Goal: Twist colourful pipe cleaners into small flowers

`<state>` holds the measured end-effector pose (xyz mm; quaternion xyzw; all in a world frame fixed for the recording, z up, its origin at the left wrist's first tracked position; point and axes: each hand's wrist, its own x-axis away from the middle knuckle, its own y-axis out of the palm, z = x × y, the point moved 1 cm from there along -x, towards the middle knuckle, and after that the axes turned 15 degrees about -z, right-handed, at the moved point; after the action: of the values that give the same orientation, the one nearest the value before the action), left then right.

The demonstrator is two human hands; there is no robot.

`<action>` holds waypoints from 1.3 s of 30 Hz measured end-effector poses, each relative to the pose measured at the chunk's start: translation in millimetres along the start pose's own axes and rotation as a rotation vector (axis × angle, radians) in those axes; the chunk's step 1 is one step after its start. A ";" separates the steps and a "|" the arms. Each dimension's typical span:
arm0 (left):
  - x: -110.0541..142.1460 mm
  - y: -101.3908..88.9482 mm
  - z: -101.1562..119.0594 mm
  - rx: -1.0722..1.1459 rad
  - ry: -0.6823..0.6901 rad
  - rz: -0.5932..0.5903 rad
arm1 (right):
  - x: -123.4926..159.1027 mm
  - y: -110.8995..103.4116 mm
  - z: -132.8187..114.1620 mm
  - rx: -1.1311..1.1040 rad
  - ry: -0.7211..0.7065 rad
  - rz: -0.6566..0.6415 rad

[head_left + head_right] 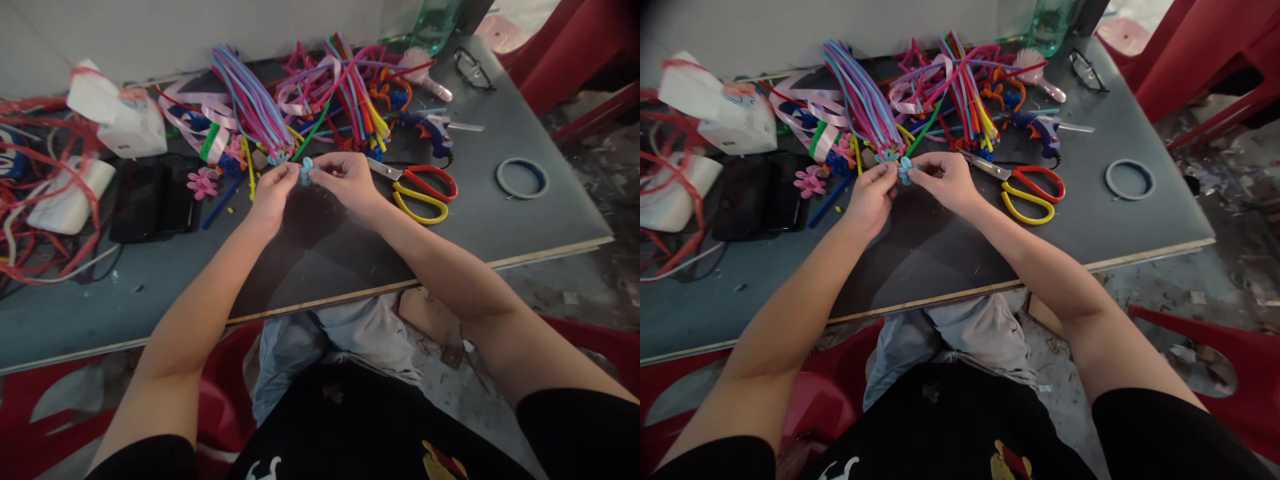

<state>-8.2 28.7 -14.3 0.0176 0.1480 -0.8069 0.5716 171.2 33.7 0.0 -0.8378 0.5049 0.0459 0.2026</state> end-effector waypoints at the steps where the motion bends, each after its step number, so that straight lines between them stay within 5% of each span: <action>1: 0.9 -2.1 6.0 -0.069 0.038 0.030 | -0.7 -0.7 -0.3 -0.020 0.001 0.003; 8: 9.9 -10.1 34.8 -0.403 0.140 0.023 | -0.9 -1.2 -4.6 -0.071 0.011 -0.009; 31: 12.9 -10.0 23.5 -0.663 0.273 0.044 | 0.2 1.6 -7.3 -0.103 0.001 -0.030; 39: 4.5 -18.6 9.8 -0.594 0.261 0.022 | -2.3 1.3 1.5 -0.277 0.116 -0.004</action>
<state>-25.6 27.7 -1.8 -0.0450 0.4488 -0.7132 0.5366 169.2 35.7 -1.1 -0.8599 0.5031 0.0663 0.0558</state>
